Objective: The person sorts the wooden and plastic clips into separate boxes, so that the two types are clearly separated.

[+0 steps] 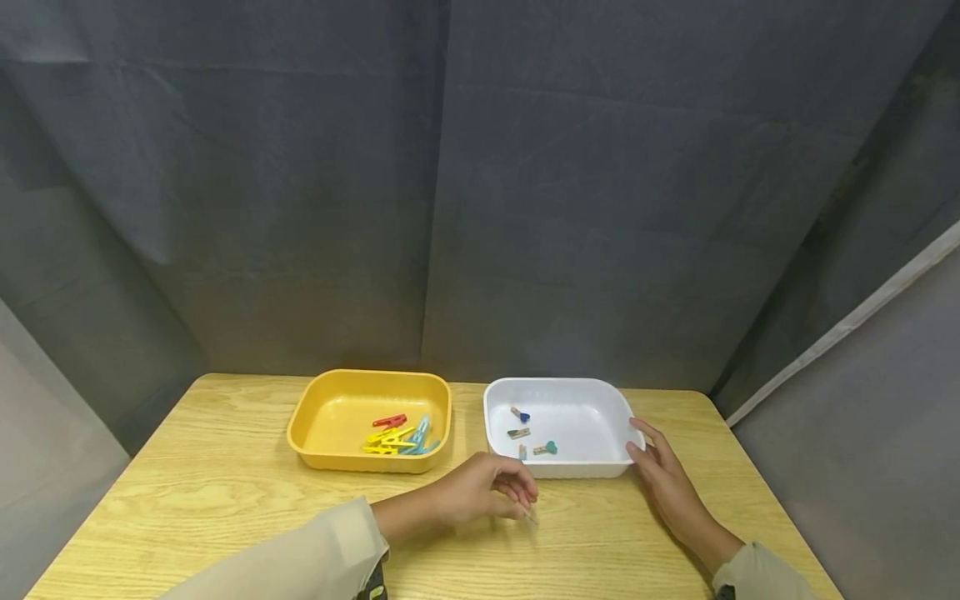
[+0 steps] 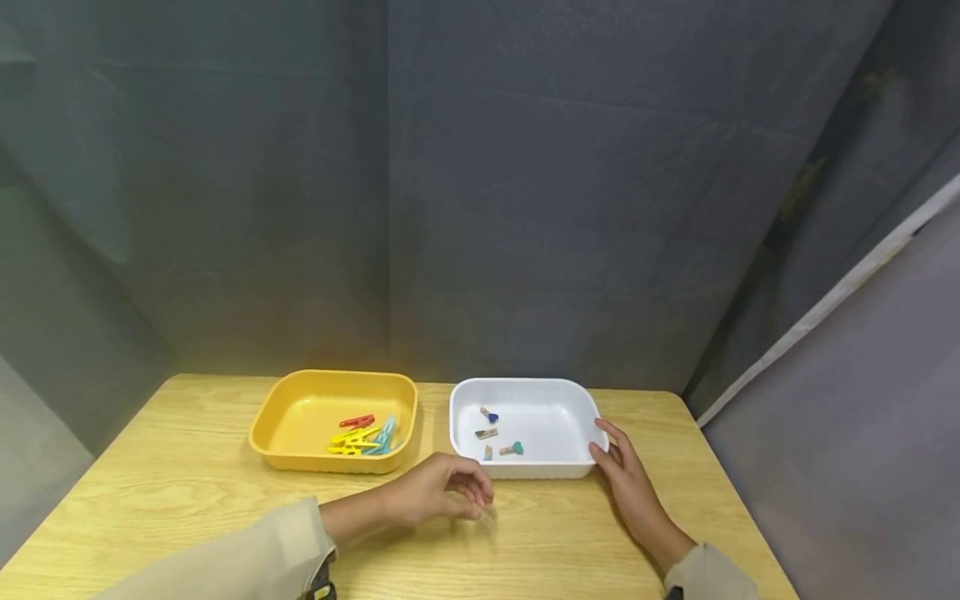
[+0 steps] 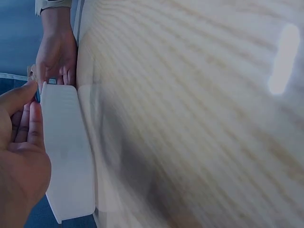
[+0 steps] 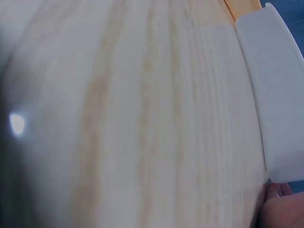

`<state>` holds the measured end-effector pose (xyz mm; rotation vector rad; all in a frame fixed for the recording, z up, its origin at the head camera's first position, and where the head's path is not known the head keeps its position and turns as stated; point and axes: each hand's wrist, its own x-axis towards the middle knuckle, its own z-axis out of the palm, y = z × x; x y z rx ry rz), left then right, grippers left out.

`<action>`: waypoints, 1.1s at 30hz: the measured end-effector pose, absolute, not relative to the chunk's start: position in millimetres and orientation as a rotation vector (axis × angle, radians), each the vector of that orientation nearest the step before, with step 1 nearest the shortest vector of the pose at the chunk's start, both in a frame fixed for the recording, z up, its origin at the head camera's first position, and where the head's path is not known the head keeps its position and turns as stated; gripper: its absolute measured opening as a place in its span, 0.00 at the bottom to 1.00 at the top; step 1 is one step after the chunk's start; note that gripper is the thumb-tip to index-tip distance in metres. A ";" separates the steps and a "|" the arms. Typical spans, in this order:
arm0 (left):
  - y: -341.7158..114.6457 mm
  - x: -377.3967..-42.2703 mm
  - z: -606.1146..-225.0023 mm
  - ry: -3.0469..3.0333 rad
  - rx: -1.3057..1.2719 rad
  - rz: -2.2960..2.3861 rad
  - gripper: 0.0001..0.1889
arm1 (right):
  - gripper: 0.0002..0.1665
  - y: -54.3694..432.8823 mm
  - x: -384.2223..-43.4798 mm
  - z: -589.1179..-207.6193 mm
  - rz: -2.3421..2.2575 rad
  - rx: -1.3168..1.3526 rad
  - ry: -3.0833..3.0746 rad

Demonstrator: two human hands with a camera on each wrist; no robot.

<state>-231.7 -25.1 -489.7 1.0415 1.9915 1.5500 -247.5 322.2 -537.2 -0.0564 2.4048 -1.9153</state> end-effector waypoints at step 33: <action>-0.4 -269.5 -465.4 2.227 0.959 1.689 0.08 | 0.37 322.6 -247.4 -537.7 -1.942 -0.061 2.392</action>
